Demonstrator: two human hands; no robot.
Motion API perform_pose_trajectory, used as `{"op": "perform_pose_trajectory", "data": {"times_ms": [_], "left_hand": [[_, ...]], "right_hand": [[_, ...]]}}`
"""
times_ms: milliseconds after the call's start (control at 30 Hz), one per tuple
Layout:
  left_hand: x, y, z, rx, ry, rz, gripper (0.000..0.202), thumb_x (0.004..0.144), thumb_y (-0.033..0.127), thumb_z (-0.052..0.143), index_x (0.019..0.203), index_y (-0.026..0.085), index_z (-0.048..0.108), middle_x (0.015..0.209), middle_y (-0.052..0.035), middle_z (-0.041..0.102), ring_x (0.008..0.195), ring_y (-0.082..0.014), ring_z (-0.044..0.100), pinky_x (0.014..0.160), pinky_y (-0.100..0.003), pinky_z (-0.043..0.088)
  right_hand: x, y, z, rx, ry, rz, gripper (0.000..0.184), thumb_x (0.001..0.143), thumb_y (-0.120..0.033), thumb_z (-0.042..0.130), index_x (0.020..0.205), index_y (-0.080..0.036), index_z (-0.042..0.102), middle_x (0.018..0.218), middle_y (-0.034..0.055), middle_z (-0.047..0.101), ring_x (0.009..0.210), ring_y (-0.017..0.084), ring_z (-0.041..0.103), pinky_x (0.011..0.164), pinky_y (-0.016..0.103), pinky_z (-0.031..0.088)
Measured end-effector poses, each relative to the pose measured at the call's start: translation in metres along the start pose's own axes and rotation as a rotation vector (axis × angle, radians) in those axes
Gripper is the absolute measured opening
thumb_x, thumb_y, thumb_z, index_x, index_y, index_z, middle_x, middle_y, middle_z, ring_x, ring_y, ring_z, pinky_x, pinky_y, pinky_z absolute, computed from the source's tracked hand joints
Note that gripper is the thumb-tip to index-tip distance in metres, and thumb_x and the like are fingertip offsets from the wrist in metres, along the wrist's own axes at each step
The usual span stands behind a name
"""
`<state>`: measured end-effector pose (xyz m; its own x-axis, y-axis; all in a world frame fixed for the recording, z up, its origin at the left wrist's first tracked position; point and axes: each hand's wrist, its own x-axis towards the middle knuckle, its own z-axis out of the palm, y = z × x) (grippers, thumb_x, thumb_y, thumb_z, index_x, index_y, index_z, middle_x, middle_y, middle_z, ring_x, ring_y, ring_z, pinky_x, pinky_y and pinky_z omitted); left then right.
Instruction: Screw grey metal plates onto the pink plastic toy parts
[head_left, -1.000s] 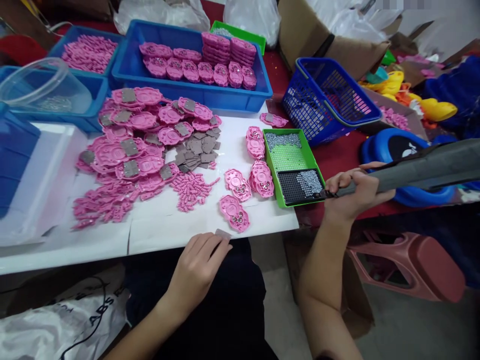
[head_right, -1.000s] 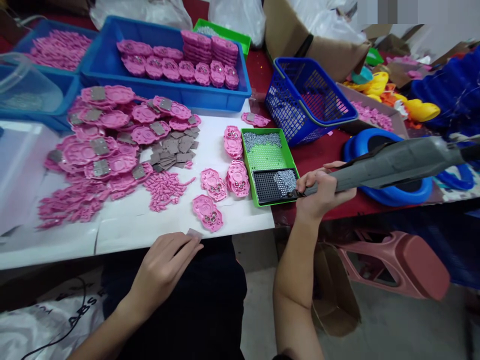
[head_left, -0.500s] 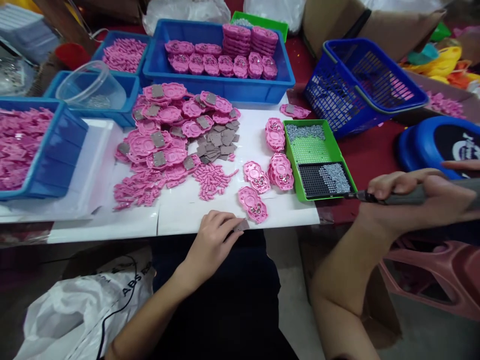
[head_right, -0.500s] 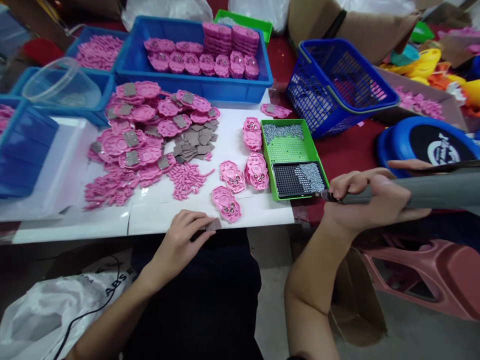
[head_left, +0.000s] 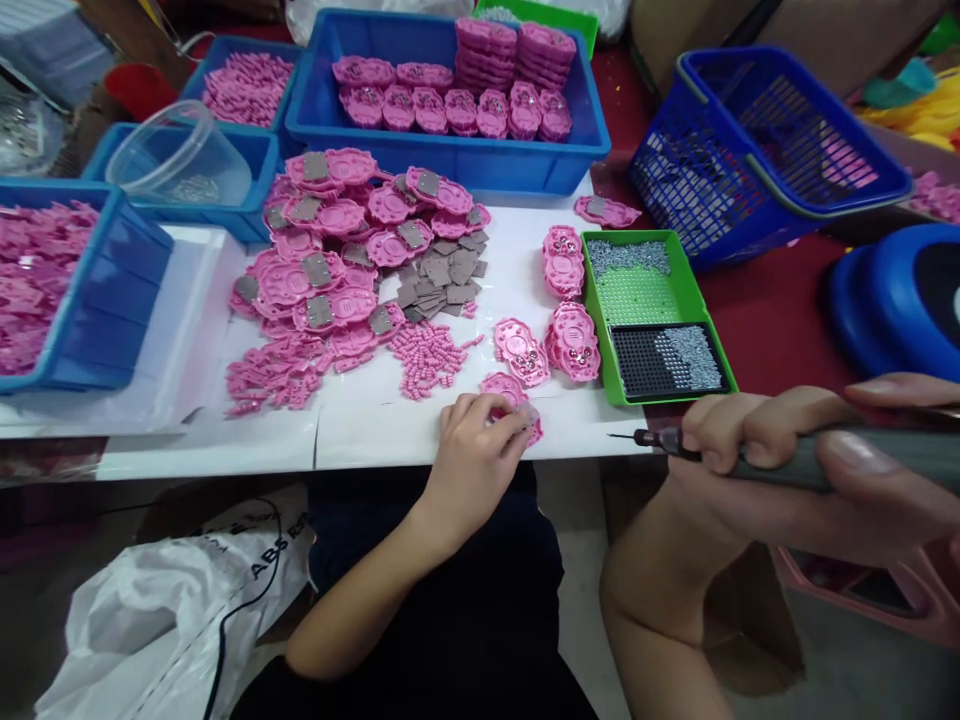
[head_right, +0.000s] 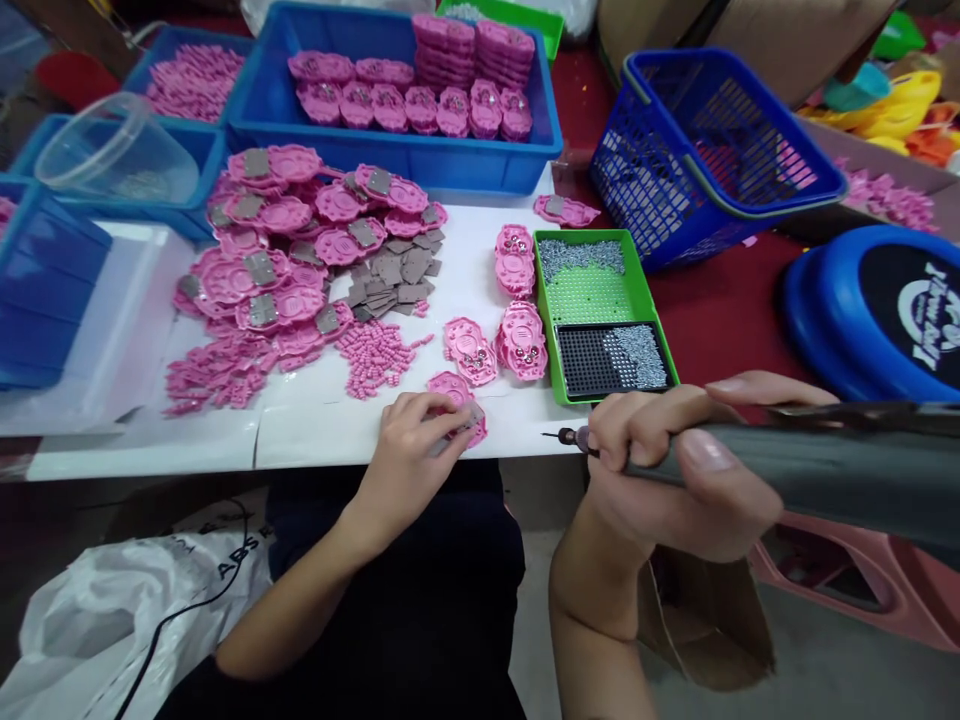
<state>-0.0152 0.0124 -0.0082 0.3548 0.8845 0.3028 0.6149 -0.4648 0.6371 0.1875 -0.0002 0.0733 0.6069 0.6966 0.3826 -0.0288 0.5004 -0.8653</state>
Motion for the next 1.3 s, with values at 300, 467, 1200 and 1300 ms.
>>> {"op": "perform_pose_trajectory", "data": {"times_ms": [300, 467, 1200, 1300], "left_hand": [[-0.004, -0.002, 0.0, -0.023, 0.027, 0.054, 0.005, 0.096, 0.02, 0.074, 0.099, 0.022, 0.077, 0.109, -0.0035, 0.077, 0.099, -0.0225, 0.059, 0.085, -0.038, 0.045], [-0.007, 0.001, -0.001, 0.047, 0.012, 0.073, 0.01, 0.1, 0.023, 0.067, 0.106, 0.021, 0.076, 0.113, -0.006, 0.077, 0.101, -0.0238, 0.057, 0.086, -0.04, 0.045], [-0.01, -0.002, 0.006, 0.005, 0.075, 0.044, 0.011, 0.098, 0.027, 0.072, 0.107, 0.023, 0.076, 0.106, -0.0033, 0.078, 0.096, -0.022, 0.059, 0.082, -0.038, 0.04], [-0.009, -0.002, 0.007, 0.003, 0.105, 0.044, 0.008, 0.096, 0.025, 0.074, 0.104, 0.023, 0.075, 0.103, -0.0024, 0.078, 0.094, -0.021, 0.06, 0.082, -0.038, 0.039]], "right_hand": [[-0.021, 0.018, 0.044, 0.075, -0.248, 0.013, 0.025, 0.074, -0.015, 0.061, 0.096, -0.027, 0.062, 0.053, -0.0102, 0.055, 0.031, 0.012, 0.039, 0.035, 0.03, 0.04], [-0.027, 0.028, 0.049, 0.09, -0.28, 0.037, 0.024, 0.077, -0.016, 0.063, 0.098, -0.028, 0.061, 0.055, -0.0109, 0.054, 0.032, 0.011, 0.039, 0.033, 0.029, 0.039], [-0.032, 0.041, 0.06, 0.053, -0.29, 0.011, 0.026, 0.077, -0.015, 0.062, 0.099, -0.028, 0.059, 0.055, -0.0122, 0.053, 0.034, 0.01, 0.042, 0.037, 0.028, 0.043], [-0.032, 0.043, 0.059, 0.089, -0.31, -0.014, 0.028, 0.079, -0.012, 0.062, 0.102, -0.027, 0.062, 0.057, -0.0113, 0.054, 0.035, 0.01, 0.041, 0.038, 0.028, 0.042]]}}
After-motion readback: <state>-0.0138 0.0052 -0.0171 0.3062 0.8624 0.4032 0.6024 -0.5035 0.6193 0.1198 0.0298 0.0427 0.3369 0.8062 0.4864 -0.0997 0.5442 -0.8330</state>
